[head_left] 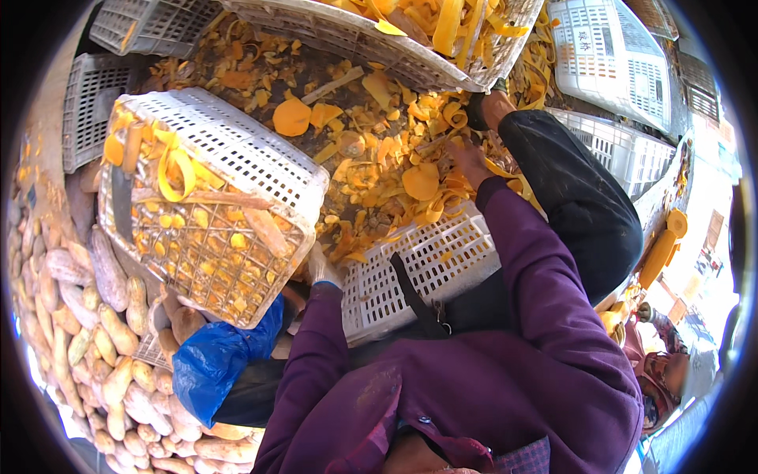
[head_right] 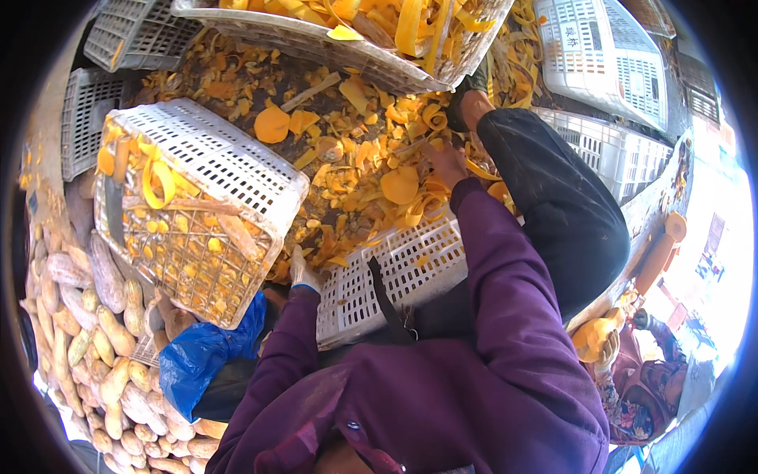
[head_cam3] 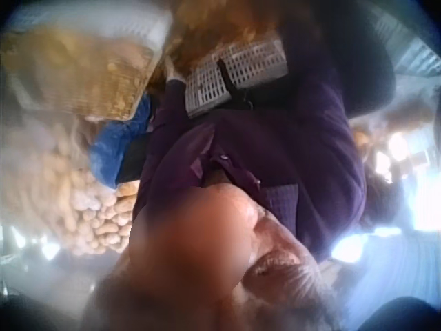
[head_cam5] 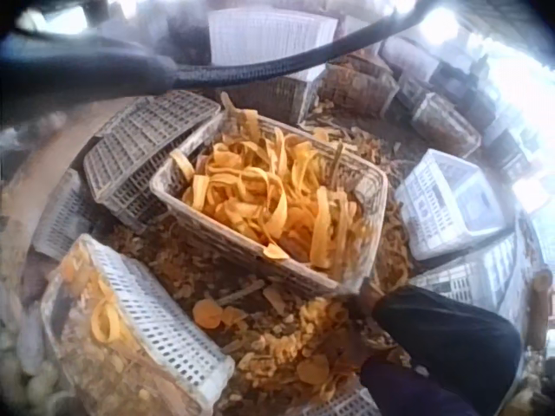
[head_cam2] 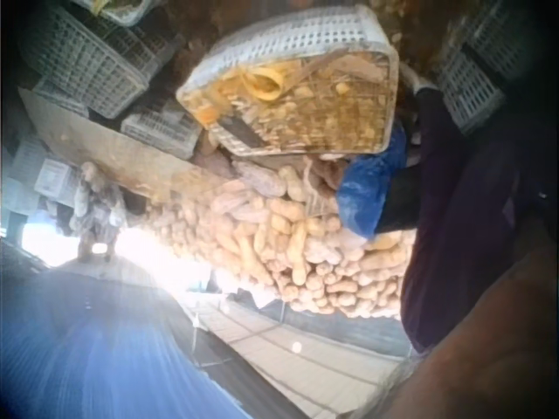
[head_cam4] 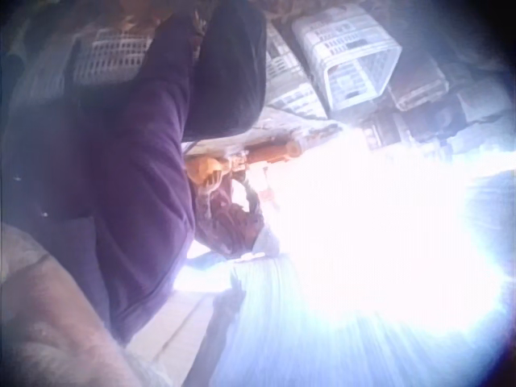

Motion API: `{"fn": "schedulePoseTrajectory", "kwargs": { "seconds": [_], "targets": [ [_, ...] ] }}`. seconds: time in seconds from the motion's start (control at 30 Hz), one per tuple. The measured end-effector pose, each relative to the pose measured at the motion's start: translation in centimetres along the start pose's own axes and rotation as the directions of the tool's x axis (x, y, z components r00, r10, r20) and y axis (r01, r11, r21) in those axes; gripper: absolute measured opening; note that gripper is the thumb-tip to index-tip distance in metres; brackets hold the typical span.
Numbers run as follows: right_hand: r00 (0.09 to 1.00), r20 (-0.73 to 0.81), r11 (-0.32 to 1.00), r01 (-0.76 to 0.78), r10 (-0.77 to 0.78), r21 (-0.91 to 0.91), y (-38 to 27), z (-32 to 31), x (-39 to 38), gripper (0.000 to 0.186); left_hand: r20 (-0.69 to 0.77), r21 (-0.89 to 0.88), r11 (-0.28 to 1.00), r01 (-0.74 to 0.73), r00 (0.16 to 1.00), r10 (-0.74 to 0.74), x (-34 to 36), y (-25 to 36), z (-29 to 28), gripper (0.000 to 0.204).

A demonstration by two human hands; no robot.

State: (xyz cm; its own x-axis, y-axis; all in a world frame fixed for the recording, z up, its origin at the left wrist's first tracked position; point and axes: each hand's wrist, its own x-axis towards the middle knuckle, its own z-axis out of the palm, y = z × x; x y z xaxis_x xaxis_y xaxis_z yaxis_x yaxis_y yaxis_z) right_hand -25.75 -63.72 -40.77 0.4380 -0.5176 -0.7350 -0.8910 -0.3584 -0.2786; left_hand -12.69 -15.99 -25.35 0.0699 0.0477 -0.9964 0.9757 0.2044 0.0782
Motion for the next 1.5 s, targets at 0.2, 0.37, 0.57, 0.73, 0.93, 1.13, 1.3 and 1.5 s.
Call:
{"fn": "schedulePoseTrajectory", "kwargs": {
  "seconds": [0.2,0.37,0.57,0.73,0.93,1.13,1.3,1.5],
  "targets": [
    [0.970,-0.066,0.964,-0.223,0.235,0.147,-13.3,-0.2,-10.4,0.086,0.069,0.241,0.956,-0.170,0.985,0.158,-0.5,0.6,9.5,0.079],
    [0.952,0.083,0.906,0.249,-0.293,0.342,-10.6,3.9,-10.0,0.072,0.171,0.335,0.903,-0.269,0.960,0.223,-0.1,-2.0,17.7,0.077],
    [0.977,0.152,0.909,0.077,-0.151,0.410,-15.2,7.9,-13.9,0.073,0.642,0.050,0.942,0.332,0.712,-0.285,12.2,-5.3,13.1,0.060],
    [0.906,0.284,0.777,0.072,-0.312,0.625,-18.3,5.0,-15.8,0.048,0.577,0.044,0.986,0.160,0.802,-0.156,10.6,-4.8,14.0,0.063],
    [0.897,0.063,0.866,0.401,-0.437,0.299,-27.1,-5.4,-18.4,0.053,0.552,-0.079,0.949,-0.304,0.780,0.296,-1.1,3.7,19.8,0.065],
    [0.655,-0.525,0.648,0.725,-0.544,0.234,-34.5,-22.8,-30.2,0.064,0.840,-0.262,0.875,-0.406,0.351,0.414,-26.1,9.2,28.1,0.070],
    [0.459,-0.679,0.595,0.803,-0.573,0.042,-37.3,-34.3,-31.3,0.092,0.899,-0.144,0.653,-0.744,0.177,0.400,-32.3,18.4,38.0,0.077],
    [0.205,-0.796,0.513,0.845,-0.569,-0.150,-28.1,-35.4,-36.2,0.056,0.763,0.179,0.016,-0.984,0.149,0.629,-34.8,13.5,26.3,0.078]
  ]
}}
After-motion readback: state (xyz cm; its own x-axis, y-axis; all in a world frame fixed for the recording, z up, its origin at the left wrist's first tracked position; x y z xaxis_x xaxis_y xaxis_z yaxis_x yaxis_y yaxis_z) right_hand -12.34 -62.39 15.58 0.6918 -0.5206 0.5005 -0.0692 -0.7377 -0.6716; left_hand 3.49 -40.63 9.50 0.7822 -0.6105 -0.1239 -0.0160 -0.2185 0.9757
